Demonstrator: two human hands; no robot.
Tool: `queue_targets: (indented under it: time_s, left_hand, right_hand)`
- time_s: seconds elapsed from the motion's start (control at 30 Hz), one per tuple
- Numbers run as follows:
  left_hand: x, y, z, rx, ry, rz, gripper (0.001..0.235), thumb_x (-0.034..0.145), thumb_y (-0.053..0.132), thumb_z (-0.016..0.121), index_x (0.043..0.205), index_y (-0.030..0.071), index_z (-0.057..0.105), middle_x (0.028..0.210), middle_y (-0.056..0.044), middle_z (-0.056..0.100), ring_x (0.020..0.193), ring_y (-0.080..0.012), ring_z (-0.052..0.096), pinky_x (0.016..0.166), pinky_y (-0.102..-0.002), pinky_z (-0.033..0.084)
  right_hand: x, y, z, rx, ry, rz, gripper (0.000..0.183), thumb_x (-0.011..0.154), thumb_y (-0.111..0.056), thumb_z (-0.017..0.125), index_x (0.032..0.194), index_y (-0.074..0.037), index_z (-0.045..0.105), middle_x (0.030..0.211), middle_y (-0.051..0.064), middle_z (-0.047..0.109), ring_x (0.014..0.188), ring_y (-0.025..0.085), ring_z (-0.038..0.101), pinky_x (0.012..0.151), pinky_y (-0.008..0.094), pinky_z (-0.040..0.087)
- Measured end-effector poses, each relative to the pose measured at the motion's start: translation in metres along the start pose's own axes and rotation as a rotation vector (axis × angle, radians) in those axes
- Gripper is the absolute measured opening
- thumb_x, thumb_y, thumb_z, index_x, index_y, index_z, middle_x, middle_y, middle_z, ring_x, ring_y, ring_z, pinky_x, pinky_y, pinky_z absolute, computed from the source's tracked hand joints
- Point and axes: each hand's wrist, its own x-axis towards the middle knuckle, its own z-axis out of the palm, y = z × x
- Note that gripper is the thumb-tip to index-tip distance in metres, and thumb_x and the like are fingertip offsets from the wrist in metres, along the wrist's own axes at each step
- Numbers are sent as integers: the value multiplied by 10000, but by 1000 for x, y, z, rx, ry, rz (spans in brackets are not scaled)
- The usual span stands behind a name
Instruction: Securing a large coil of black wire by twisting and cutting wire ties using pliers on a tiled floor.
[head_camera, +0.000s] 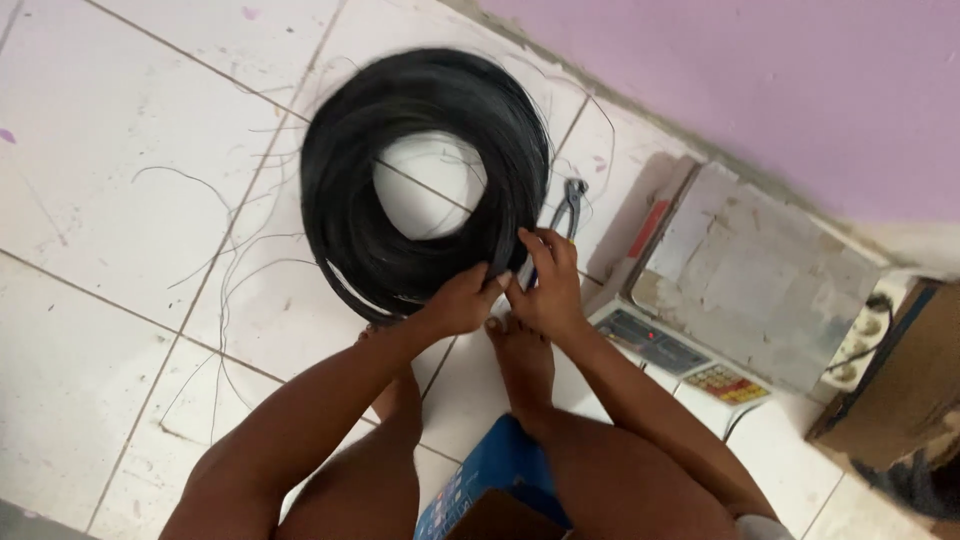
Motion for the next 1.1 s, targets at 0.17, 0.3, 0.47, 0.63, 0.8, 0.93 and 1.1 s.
queue_targets:
  time_s: [0.17,0.3,0.47,0.63,0.8,0.93,1.1]
  left_hand:
    - [-10,42,5,124,61,-134,474,985,439,467,909,-4,617,856,-254,656,895,-374,651,750,-452,497]
    - [-1,45,4,201,42,-270,661,955,611,408,1067,-6,618,1030,-229,681,1043,-365,645,858,-466,517]
    - [-2,56,8,162,119,-277,525,999,499,467,996,6,648,923,-203,686,950,-331,663,809,-429,521]
    - [-1,52,14,127,174,-191,426,1038,387,495,849,26,620,706,-151,644,769,-214,657,655,-345,526]
    - [7,68,17,256,95,-467,479,852,560,668,892,101,536,590,-36,668,733,-225,701,716,-390,535]
    - [13,56,23,216,103,-447,452,890,533,649,890,90,561,632,-71,688,724,-208,706,685,-341,550]
    - [17,67,21,183,151,-393,426,932,456,624,903,33,579,657,-113,700,736,-231,697,706,-362,563]
  right_hand:
    - [-6,6,3,174,-23,155,522,882,-168,661,1365,-68,489,1234,147,515,1152,372,514,976,485,427]
    - [-13,16,1,197,2,255,710,743,-81,759,1384,-48,454,1248,154,499,1205,376,483,998,464,431]
    - [-32,32,5,155,-15,490,703,776,-106,735,1401,-62,418,1241,164,449,1171,398,470,986,506,420]
    - [-56,50,20,105,-93,680,597,864,-162,693,1380,-56,412,1193,166,445,1159,402,469,995,516,400]
    - [-55,54,37,-37,-115,667,595,822,-189,744,1336,-108,457,1144,100,442,1102,371,505,955,467,426]
    - [-48,61,39,-70,-166,744,594,834,-208,729,1342,-106,437,1203,131,380,1158,382,440,974,476,417]
    - [-45,70,43,-78,-210,832,582,767,-254,793,1206,-102,443,1192,143,334,1150,394,394,934,457,445]
